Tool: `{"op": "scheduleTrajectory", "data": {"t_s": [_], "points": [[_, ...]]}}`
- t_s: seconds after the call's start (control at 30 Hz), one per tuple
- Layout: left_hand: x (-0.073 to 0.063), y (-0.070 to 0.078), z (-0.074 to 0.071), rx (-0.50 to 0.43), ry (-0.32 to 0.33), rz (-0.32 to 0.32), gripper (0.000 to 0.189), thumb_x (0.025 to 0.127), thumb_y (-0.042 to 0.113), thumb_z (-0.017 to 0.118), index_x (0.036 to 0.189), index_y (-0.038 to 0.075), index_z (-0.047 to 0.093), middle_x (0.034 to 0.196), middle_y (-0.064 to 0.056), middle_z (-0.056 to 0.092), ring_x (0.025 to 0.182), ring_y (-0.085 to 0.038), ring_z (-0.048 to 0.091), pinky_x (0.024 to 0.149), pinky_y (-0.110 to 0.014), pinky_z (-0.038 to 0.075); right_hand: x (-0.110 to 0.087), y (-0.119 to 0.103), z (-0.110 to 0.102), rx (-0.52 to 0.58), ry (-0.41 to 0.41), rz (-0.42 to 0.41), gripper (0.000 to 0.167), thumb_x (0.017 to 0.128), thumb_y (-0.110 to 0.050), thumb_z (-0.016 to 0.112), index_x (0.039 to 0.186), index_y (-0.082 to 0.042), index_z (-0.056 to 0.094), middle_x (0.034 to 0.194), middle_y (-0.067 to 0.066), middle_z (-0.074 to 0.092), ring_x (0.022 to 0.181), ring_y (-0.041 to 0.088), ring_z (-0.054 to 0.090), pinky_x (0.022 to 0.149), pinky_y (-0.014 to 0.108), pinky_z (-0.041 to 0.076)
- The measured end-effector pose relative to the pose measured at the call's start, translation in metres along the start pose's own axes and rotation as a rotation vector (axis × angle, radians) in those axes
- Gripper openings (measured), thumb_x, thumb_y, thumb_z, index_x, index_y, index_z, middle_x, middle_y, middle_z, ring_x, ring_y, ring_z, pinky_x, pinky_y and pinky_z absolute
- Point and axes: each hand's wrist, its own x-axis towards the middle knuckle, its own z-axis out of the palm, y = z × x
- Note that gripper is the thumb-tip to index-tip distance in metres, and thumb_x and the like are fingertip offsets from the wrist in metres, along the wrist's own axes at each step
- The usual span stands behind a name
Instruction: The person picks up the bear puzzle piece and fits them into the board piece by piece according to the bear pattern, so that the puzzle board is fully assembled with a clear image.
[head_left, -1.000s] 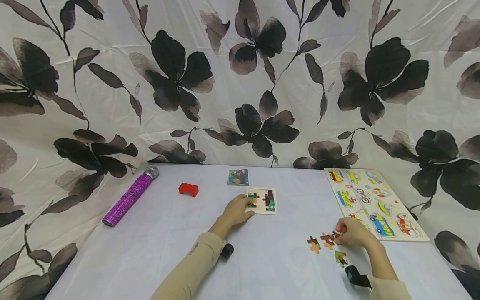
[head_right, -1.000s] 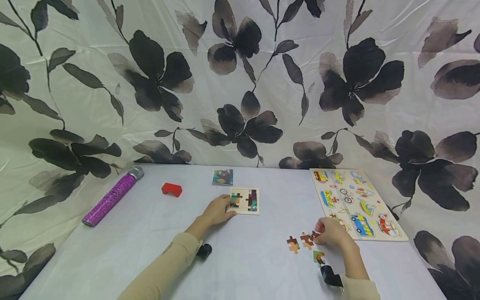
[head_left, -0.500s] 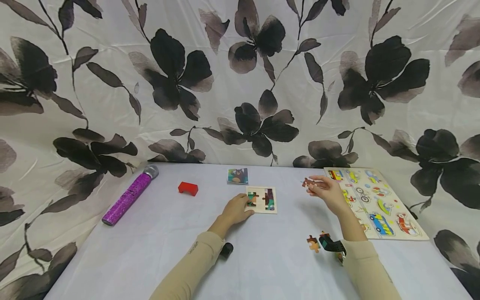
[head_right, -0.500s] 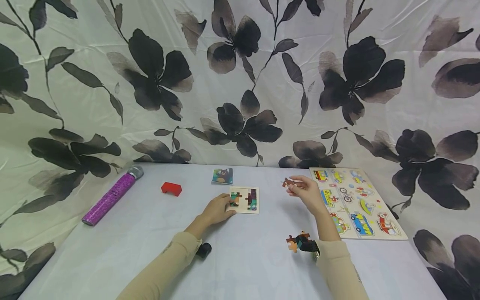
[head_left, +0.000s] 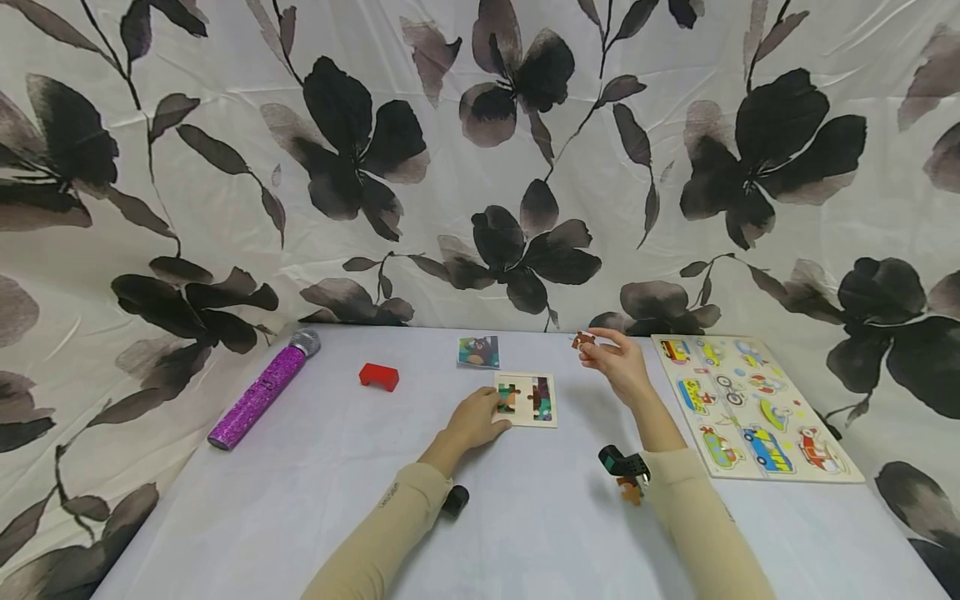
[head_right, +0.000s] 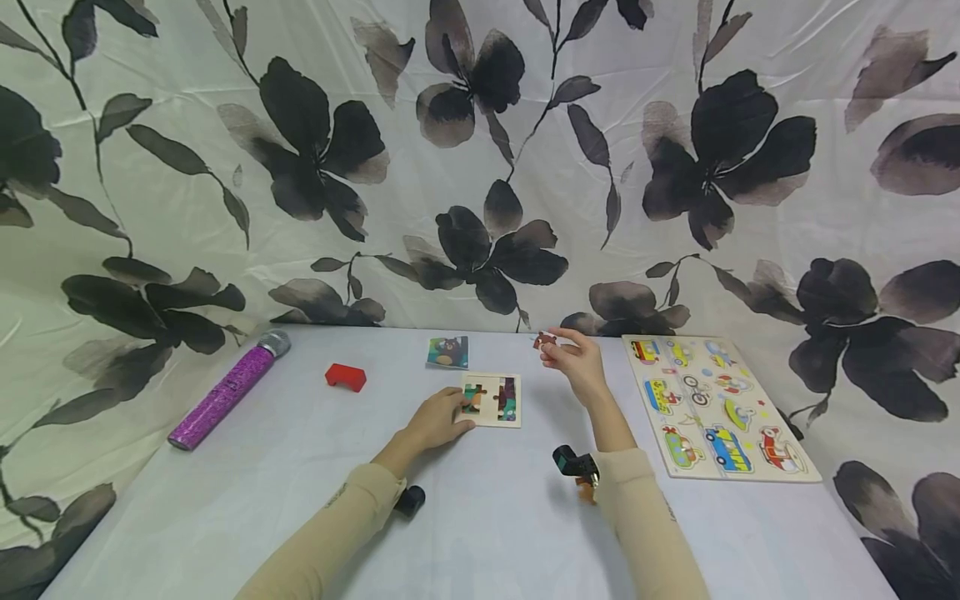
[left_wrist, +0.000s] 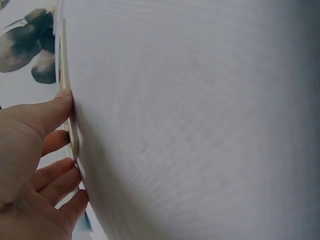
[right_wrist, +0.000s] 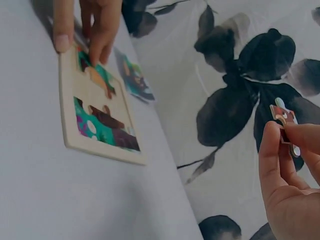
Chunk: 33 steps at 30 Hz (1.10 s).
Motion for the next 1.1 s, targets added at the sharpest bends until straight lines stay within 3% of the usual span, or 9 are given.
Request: {"op": "scheduleTrajectory", "data": {"t_s": [0.07,0.27,0.43,0.63,0.93,1.1], "points": [[0.001,-0.001,0.001,0.008,-0.001,0.000,0.045,0.085,0.030,0.069,0.117,0.000,0.061,0.130,-0.020,0.053,0.122,-0.034,0.049,0.103,-0.043,0.041,0.003,0.004,0.003,-0.016,-0.007,0.005,0.043,0.090,0.007,0.056,0.129,0.016,0.041,0.078,-0.004,0.067,0.069,0.007,0.065,0.067,0.019,0.056],[0.003,-0.004,0.003,0.021,-0.001,0.007,0.046,0.085,0.031,0.070,0.118,0.000,0.060,0.130,-0.019,0.053,0.121,-0.034,0.050,0.102,-0.043,0.042,0.013,0.020,0.014,-0.206,-0.007,-0.011,0.037,0.089,0.001,0.060,0.122,0.015,0.051,0.079,-0.004,0.068,0.069,0.003,0.064,0.064,0.017,0.055],[0.002,-0.004,0.002,0.019,0.001,0.008,0.045,0.085,0.031,0.070,0.116,0.000,0.061,0.129,-0.019,0.054,0.121,-0.033,0.051,0.101,-0.043,0.042,0.017,0.037,0.031,-0.321,-0.026,0.000,0.033,0.088,0.001,0.063,0.117,0.015,0.057,0.086,0.011,0.069,0.067,0.004,0.065,0.065,0.021,0.057],[0.004,-0.005,0.003,0.012,0.006,0.016,0.043,0.085,0.030,0.070,0.114,0.001,0.062,0.128,-0.019,0.055,0.120,-0.033,0.051,0.101,-0.043,0.043,0.024,0.056,0.045,-0.449,-0.107,0.010,0.029,0.086,0.001,0.064,0.112,0.015,0.060,0.090,0.025,0.068,0.066,0.019,0.068,0.067,0.033,0.059],[0.006,-0.005,0.004,0.009,0.009,0.016,0.042,0.084,0.029,0.072,0.113,0.000,0.063,0.127,-0.020,0.056,0.118,-0.034,0.053,0.100,-0.043,0.043,0.026,0.071,0.054,-0.662,-0.121,0.002,0.023,0.085,-0.003,0.067,0.105,0.009,0.066,0.083,0.021,0.069,0.060,0.016,0.063,0.052,0.025,0.055],[0.006,-0.006,0.004,-0.004,0.013,0.011,0.041,0.084,0.029,0.072,0.113,0.001,0.064,0.127,-0.020,0.055,0.119,-0.034,0.052,0.100,-0.043,0.043,0.024,0.075,0.056,-0.785,-0.117,-0.012,0.023,0.086,-0.007,0.068,0.104,0.007,0.068,0.091,0.020,0.069,0.072,0.022,0.065,0.061,0.028,0.055]]}}
